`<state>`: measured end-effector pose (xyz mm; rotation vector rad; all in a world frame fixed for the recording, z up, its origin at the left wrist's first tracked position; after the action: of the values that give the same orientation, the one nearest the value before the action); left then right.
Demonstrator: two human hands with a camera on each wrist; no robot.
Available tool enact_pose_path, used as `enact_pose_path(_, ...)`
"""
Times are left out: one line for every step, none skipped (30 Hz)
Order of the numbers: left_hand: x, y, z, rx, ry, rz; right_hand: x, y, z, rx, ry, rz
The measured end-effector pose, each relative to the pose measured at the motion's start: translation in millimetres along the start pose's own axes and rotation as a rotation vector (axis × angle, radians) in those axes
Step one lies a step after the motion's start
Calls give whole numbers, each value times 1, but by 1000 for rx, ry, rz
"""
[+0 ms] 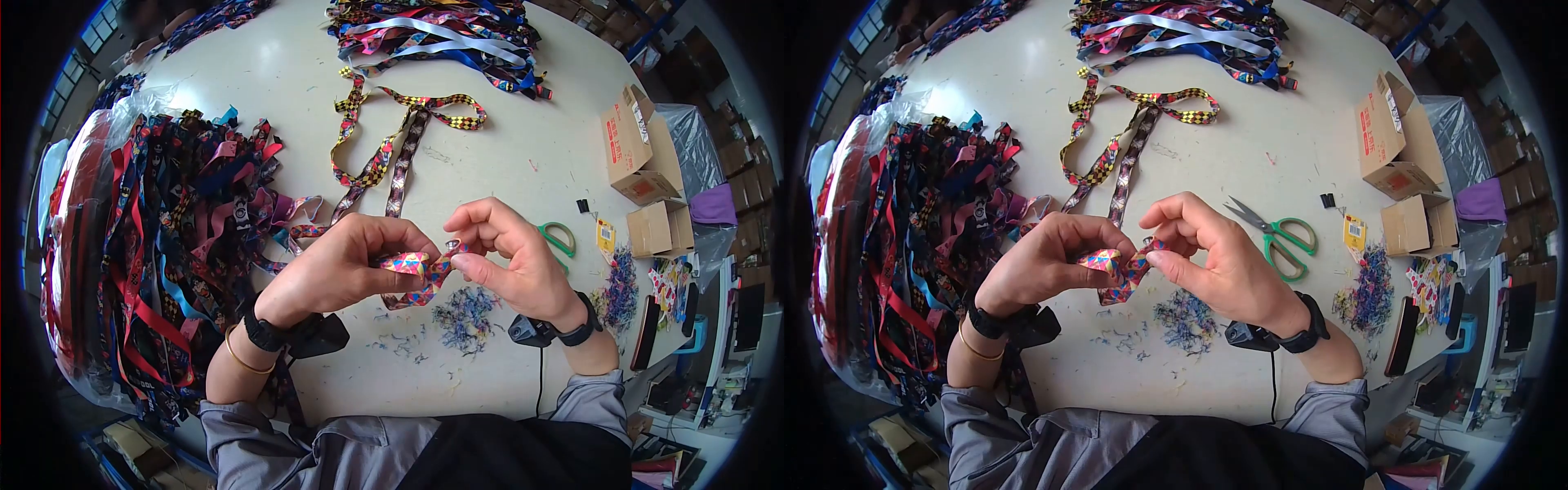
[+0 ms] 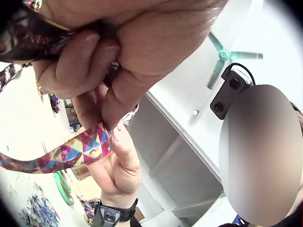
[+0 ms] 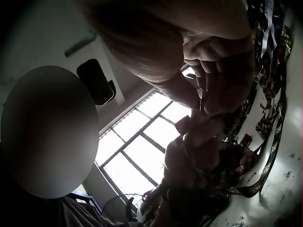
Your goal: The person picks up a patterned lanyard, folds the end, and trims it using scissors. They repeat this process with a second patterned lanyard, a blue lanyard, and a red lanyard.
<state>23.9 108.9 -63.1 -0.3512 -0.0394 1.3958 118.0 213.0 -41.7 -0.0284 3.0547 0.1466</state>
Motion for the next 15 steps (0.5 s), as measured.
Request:
enact_pose_path(0, 0, -1, 10, 6, -7, 0, 0, 0, 11, 5, 0)
enact_pose_path(0, 1, -1, 21, 11, -14, 0, 0, -2, 8, 35, 6)
enact_pose_path(0, 2, -2, 33, 16, -21, 1, 1, -4, 4, 66, 12)
enact_pose_path(0, 3, -2, 45, -2, -10, 1, 2, -6, 1, 97, 18)
enact_pose_path(0, 3, -1, 58, -20, 1, 0, 3, -2, 38, 72, -9)
enact_pose_path(0, 3, 0, 71, -38, 11, -2, 5, 2, 76, 47, -36)
enact_pose_path(0, 3, -1, 67, -43, 8, -3, 4, 5, 114, 22, -63)
enact_pose_path(0, 3, -1, 64, -48, 5, -2, 4, 6, 119, 7, -68)
enact_pose_path(0, 3, -1, 60, -52, 2, -2, 3, 8, 125, -7, -73)
enact_pose_path(1, 3, -1, 63, -58, 8, -2, 2, 9, 130, -21, -77)
enact_pose_path(1, 1, 0, 67, -63, 13, -2, 2, 8, 97, -13, -76)
enact_pose_path(1, 1, 2, 70, -69, 19, -1, 1, 8, 63, -6, -75)
enact_pose_path(1, 1, 1, 47, -46, 27, -1, 0, 8, 30, 2, -74)
enact_pose_path(0, 2, 0, 25, -24, 35, -1, 5, 0, -62, 89, 36)
enact_pose_path(0, 2, -1, 3, -2, 43, -3, 7, -8, -154, 176, 146)
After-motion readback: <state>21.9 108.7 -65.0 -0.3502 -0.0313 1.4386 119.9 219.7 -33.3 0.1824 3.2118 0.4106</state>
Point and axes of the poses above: each hand's wrist, its own x-axis towards the middle knuckle, its own y-axis out of the back of the hand, z = x × y, the point moved 8 cm from there along x, towards the middle knuckle, and after that the axes turned 13 degrees about -z, right-handed, at the moved point
